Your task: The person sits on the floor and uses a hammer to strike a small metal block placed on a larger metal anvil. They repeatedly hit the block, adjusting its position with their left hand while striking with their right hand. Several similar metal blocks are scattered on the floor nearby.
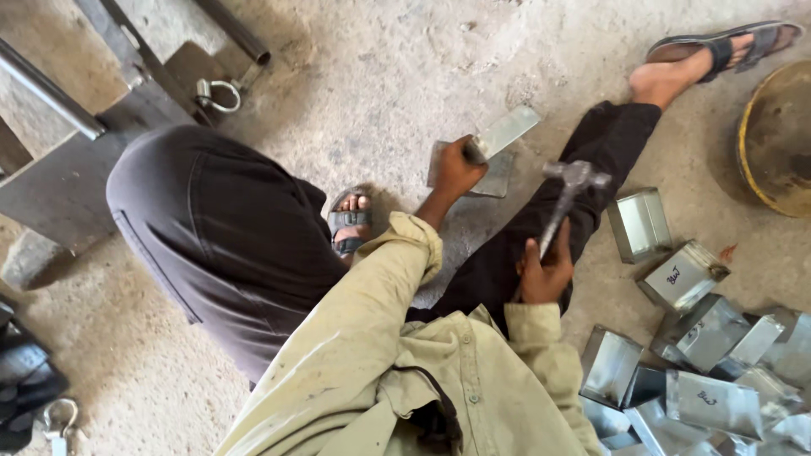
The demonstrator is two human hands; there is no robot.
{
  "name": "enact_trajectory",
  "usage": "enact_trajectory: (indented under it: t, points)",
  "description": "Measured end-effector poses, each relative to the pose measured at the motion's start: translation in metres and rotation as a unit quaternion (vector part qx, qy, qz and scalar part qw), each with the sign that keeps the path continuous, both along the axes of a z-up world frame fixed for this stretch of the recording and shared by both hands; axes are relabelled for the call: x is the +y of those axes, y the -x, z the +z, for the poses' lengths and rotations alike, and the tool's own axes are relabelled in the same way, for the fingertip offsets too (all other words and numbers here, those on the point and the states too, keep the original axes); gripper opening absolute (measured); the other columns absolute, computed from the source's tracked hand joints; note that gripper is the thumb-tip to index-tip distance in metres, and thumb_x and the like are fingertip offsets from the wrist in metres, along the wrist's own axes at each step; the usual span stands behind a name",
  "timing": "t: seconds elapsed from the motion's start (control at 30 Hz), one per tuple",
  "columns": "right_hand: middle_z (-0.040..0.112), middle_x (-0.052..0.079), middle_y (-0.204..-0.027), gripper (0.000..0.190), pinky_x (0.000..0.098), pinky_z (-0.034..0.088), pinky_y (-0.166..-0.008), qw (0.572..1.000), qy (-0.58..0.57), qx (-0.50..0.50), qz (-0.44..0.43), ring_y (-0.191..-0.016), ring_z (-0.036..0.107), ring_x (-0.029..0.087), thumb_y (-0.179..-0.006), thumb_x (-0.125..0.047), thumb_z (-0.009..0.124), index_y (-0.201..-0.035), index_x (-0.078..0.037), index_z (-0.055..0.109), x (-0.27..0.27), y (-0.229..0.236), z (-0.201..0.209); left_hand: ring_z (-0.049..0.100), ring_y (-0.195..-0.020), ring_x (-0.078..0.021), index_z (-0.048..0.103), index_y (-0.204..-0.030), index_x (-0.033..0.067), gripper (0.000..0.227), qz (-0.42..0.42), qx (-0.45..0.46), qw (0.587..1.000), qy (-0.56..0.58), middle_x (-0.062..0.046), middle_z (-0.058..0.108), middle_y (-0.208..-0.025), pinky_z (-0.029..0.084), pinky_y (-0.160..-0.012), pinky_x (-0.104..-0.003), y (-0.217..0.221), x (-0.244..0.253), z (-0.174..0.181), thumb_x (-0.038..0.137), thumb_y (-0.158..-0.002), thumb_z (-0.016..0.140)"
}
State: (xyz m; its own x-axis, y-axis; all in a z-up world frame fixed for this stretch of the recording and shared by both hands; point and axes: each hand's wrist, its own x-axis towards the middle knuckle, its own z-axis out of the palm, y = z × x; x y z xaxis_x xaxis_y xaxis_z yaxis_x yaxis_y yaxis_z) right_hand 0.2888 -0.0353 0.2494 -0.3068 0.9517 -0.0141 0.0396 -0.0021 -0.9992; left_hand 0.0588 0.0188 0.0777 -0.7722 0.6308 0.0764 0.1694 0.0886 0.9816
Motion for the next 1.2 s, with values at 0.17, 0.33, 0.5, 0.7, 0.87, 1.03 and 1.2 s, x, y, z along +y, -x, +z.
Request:
enact_trajectory:
  t: [0.17,0.33,0.5,0.7,0.87,1.03,1.2]
  points:
    - [0.063,0.007,-0.1,0.063,0.0282,0.052,-0.056,0.99,-0.117,-0.068,0.032,-0.069,0.059,0.011,-0.103,0.005,0.064,-0.161,0.0,0.04,-0.034,0.011,0.074,0.075,-0.093,-0.0336,0.067,-0.12,-0.0072,0.058,0.043,0.009,0.999,-0.021,-0.025,0.074,-0.1,0.06,-0.083,-0.04,-0.018,0.009,-0.006,0.015,-0.068,0.082]
    - [0.066,0.015,-0.109,0.058,0.0297,0.052,-0.062,0.942,-0.296,-0.151,0.045,-0.073,0.063,0.018,-0.103,0.003,0.068,-0.156,0.0,0.045,-0.041,0.027,0.105,0.073,-0.097,-0.0376,0.066,-0.119,-0.0077,0.058,0.069,0.023,0.995,-0.064,-0.026,0.072,-0.105,0.058,-0.086,-0.042,-0.02,0.01,-0.006,0.013,-0.068,0.083]
    - [0.065,0.019,-0.101,0.059,0.037,0.053,-0.077,0.86,-0.364,-0.322,0.154,-0.086,0.064,0.026,-0.097,-0.001,0.075,-0.152,0.0,0.055,-0.027,0.046,0.104,0.072,-0.096,-0.038,0.064,-0.116,-0.0072,0.058,0.08,0.01,0.991,-0.109,-0.026,0.071,-0.104,0.058,-0.085,-0.041,-0.025,0.006,0.008,0.013,-0.065,0.083]
    - [0.063,0.018,-0.094,0.055,0.0358,0.049,-0.071,0.877,-0.36,-0.301,0.098,-0.078,0.062,0.026,-0.097,0.0,0.075,-0.149,0.001,0.057,-0.029,0.045,0.115,0.074,-0.087,-0.0358,0.07,-0.109,-0.0051,0.04,-0.01,-0.06,0.998,-0.02,-0.024,0.072,-0.094,0.058,-0.079,-0.042,-0.015,0.005,0.009,0.008,-0.072,0.077]
    - [0.065,0.019,-0.096,0.055,0.0354,0.051,-0.071,0.854,-0.386,-0.311,0.161,-0.079,0.064,0.027,-0.095,-0.001,0.075,-0.147,-0.003,0.06,-0.019,0.049,0.113,0.071,-0.092,-0.0367,0.066,-0.114,-0.0068,0.056,0.055,0.021,0.992,-0.11,-0.025,0.071,-0.098,0.057,-0.081,-0.041,-0.022,0.012,0.003,0.009,-0.063,0.081]
    - [0.065,0.017,-0.096,0.055,0.0346,0.051,-0.074,0.879,-0.328,-0.314,0.144,-0.078,0.062,0.022,-0.097,-0.002,0.074,-0.149,-0.002,0.058,-0.016,0.044,0.106,0.074,-0.092,-0.0333,0.065,-0.118,-0.0081,0.056,0.04,-0.024,0.995,-0.091,-0.024,0.072,-0.1,0.058,-0.082,-0.038,-0.024,0.011,-0.01,0.009,-0.067,0.081]
    - [0.068,0.01,-0.098,0.057,0.0285,0.048,-0.068,0.908,-0.28,-0.284,0.129,-0.076,0.054,0.011,-0.099,-0.003,0.074,-0.152,0.0,0.055,-0.005,0.035,0.085,0.075,-0.09,-0.0327,0.065,-0.119,-0.0097,0.058,0.011,-0.02,0.998,-0.066,-0.025,0.073,-0.099,0.059,-0.08,-0.038,-0.016,0.008,0.009,0.009,-0.067,0.083]
